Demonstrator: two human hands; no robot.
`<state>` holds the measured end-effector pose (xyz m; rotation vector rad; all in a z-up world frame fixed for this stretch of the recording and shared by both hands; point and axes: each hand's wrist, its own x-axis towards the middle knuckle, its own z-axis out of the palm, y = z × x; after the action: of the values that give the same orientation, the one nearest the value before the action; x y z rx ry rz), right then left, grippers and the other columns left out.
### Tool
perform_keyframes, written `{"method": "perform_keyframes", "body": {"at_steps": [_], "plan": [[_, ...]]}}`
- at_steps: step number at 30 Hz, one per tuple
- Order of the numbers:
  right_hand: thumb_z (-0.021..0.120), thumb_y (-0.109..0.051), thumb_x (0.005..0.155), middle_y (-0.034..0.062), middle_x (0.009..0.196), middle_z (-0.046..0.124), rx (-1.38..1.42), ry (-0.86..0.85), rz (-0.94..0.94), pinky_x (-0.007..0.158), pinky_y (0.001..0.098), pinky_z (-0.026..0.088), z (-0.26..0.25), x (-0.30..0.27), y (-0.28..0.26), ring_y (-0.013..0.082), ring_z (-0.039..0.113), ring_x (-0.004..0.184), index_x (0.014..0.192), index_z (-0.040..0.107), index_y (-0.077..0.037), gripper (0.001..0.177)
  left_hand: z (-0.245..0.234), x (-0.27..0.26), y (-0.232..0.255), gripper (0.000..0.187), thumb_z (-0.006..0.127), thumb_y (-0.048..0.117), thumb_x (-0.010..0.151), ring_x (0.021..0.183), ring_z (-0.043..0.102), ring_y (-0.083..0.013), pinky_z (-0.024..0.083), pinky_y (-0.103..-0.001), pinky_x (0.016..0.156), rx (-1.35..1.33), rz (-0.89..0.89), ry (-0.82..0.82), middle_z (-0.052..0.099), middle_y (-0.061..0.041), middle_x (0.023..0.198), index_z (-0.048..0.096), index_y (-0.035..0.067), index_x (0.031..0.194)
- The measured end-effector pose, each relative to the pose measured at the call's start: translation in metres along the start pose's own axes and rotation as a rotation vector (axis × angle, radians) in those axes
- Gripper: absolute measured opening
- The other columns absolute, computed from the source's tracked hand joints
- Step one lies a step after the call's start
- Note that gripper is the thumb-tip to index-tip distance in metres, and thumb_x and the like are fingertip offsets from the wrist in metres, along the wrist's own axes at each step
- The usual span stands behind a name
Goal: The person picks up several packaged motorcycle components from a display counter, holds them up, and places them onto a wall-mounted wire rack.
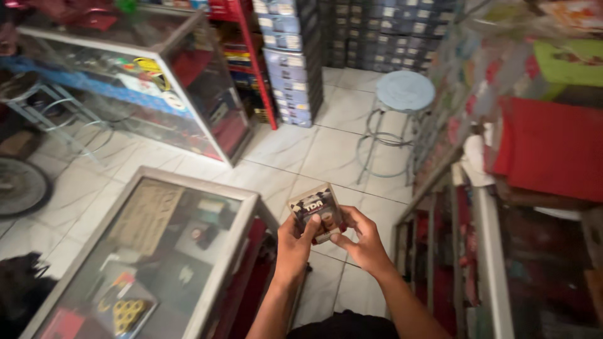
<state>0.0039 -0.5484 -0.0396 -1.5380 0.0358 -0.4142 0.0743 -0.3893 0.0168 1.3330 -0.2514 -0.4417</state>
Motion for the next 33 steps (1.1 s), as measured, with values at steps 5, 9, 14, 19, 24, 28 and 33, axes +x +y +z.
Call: {"method": "perform_keyframes", "body": {"at_steps": [5, 9, 14, 19, 24, 28, 33], "plan": [[0.078, 0.004, 0.08, 0.0058, 0.12, 0.058, -0.006, 0.105, -0.005, 0.086, 0.0315, 0.053, -0.032, -0.004, -0.001, 0.0167, 0.065, 0.102, 0.137, 0.057, 0.001, 0.061, 0.034, 0.019, -0.015, 0.025, 0.066, 0.018, 0.097, 0.084, 0.067, -0.0106, 0.052, -0.028, 0.072, -0.058, -0.049, -0.064, 0.075, -0.006, 0.095, 0.069, 0.0, 0.114], [0.079, 0.005, 0.081, 0.0061, 0.127, 0.054, -0.023, 0.201, -0.074, 0.087, 0.0316, 0.053, -0.049, -0.007, 0.004, 0.0167, 0.062, 0.11, 0.135, 0.056, 0.002, 0.058, 0.05, 0.033, -0.029, 0.024, 0.067, 0.019, 0.096, 0.085, 0.07, -0.0107, 0.057, -0.028, 0.074, -0.101, -0.081, -0.13, 0.076, -0.005, 0.096, 0.068, 0.0, 0.111], [0.079, 0.004, 0.08, 0.0053, 0.128, 0.054, 0.037, 0.304, 0.004, 0.089, 0.0314, 0.056, -0.071, -0.012, 0.014, 0.0169, 0.063, 0.113, 0.134, 0.057, 0.001, 0.059, 0.073, 0.063, -0.047, 0.027, 0.068, 0.021, 0.098, 0.083, 0.067, -0.0133, 0.055, -0.032, 0.072, -0.087, -0.181, -0.188, 0.073, -0.008, 0.094, 0.068, -0.002, 0.111], [0.08, 0.001, 0.081, 0.0054, 0.127, 0.055, -0.017, 0.41, 0.048, 0.09, 0.0319, 0.055, -0.1, -0.003, 0.023, 0.0167, 0.063, 0.114, 0.136, 0.057, 0.0, 0.06, 0.103, 0.1, -0.06, 0.028, 0.068, 0.021, 0.095, 0.086, 0.07, -0.0134, 0.058, -0.032, 0.076, -0.106, -0.244, -0.287, 0.075, -0.008, 0.098, 0.068, -0.001, 0.112], [0.079, 0.002, 0.084, 0.0081, 0.121, 0.062, -0.021, 0.466, 0.022, 0.091, 0.0334, 0.056, -0.122, 0.03, 0.029, 0.0177, 0.065, 0.11, 0.138, 0.055, 0.001, 0.059, 0.126, 0.148, -0.052, 0.029, 0.068, 0.022, 0.095, 0.087, 0.07, -0.0138, 0.058, -0.031, 0.077, -0.117, -0.295, -0.367, 0.075, -0.008, 0.099, 0.067, -0.001, 0.114], [0.075, 0.004, 0.08, 0.0108, 0.118, 0.069, 0.168, 0.575, 0.185, 0.086, 0.0345, 0.057, -0.134, 0.062, 0.032, 0.0174, 0.067, 0.107, 0.141, 0.048, -0.004, 0.067, 0.143, 0.187, -0.047, 0.029, 0.067, 0.021, 0.095, 0.087, 0.07, -0.0134, 0.057, -0.031, 0.075, -0.165, -0.313, -0.407, 0.075, -0.007, 0.1, 0.066, 0.0, 0.114], [0.072, 0.008, 0.081, 0.0113, 0.119, 0.071, 0.081, 0.643, 0.118, 0.088, 0.0321, 0.058, -0.144, 0.092, 0.03, 0.0176, 0.069, 0.109, 0.138, 0.049, -0.002, 0.063, 0.162, 0.227, -0.045, 0.026, 0.066, 0.021, 0.096, 0.086, 0.07, -0.0145, 0.057, -0.031, 0.075, -0.168, -0.356, -0.502, 0.073, -0.007, 0.099, 0.065, 0.003, 0.116]]}}
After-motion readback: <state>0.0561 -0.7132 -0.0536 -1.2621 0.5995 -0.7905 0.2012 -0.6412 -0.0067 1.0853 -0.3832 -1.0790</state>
